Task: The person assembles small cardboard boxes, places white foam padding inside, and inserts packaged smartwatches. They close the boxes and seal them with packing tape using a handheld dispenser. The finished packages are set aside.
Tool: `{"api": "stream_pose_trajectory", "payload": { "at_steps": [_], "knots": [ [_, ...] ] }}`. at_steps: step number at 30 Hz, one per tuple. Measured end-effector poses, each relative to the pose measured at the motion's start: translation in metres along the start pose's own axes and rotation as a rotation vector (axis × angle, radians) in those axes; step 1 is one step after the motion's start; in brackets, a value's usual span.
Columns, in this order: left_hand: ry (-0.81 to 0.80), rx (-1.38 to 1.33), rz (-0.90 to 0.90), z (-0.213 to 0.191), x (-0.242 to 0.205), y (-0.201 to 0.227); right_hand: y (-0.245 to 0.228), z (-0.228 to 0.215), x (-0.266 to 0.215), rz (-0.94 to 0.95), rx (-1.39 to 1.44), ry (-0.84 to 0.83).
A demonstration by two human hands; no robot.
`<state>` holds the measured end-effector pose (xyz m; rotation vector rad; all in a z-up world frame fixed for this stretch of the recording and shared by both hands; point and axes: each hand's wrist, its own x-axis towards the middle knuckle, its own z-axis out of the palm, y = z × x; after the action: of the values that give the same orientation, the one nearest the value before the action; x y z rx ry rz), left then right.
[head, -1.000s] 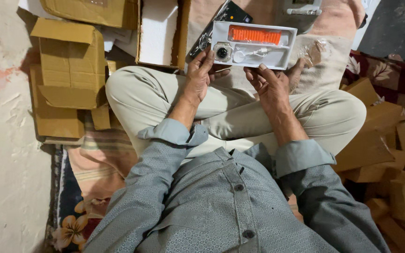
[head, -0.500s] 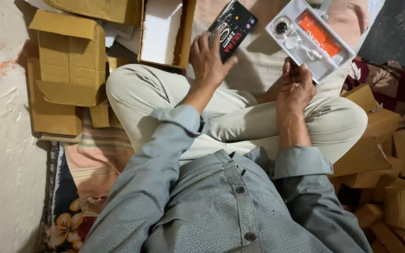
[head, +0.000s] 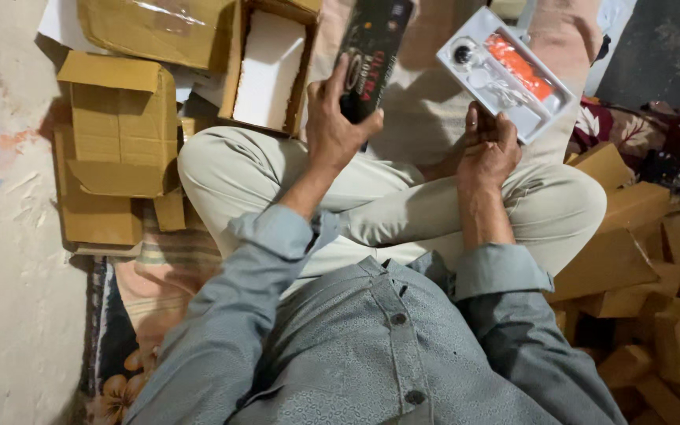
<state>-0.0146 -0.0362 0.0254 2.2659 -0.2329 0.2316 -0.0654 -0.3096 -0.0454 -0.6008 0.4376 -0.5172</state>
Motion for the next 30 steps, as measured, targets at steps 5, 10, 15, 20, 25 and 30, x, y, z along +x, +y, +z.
{"api": "stream_pose_trajectory", "payload": {
  "at_steps": [5, 10, 15, 20, 25, 30],
  "knots": [
    [-0.182, 0.04, 0.196, -0.057, 0.028, 0.015, -0.004, 0.027, -0.02, 0.16, -0.108, -0.014],
    [-0.456, -0.151, 0.18, -0.087, 0.067, 0.025, -0.01, 0.053, -0.04, 0.177, -0.253, -0.195],
    [-0.722, -0.211, 0.193, -0.066, 0.081, 0.041, -0.01, 0.052, -0.045, 0.293, -0.276, -0.386],
    [-0.765, -0.172, 0.166, -0.047, 0.083, 0.039, -0.008, 0.047, -0.041, 0.312, -0.275, -0.456],
    [-0.71, -0.179, 0.161, -0.048, 0.088, 0.028, -0.007, 0.051, -0.042, 0.326, -0.255, -0.462],
    [-0.239, -0.188, 0.039, -0.063, 0.078, 0.016, -0.015, 0.055, -0.039, 0.166, -0.17, -0.21]
  ]
}}
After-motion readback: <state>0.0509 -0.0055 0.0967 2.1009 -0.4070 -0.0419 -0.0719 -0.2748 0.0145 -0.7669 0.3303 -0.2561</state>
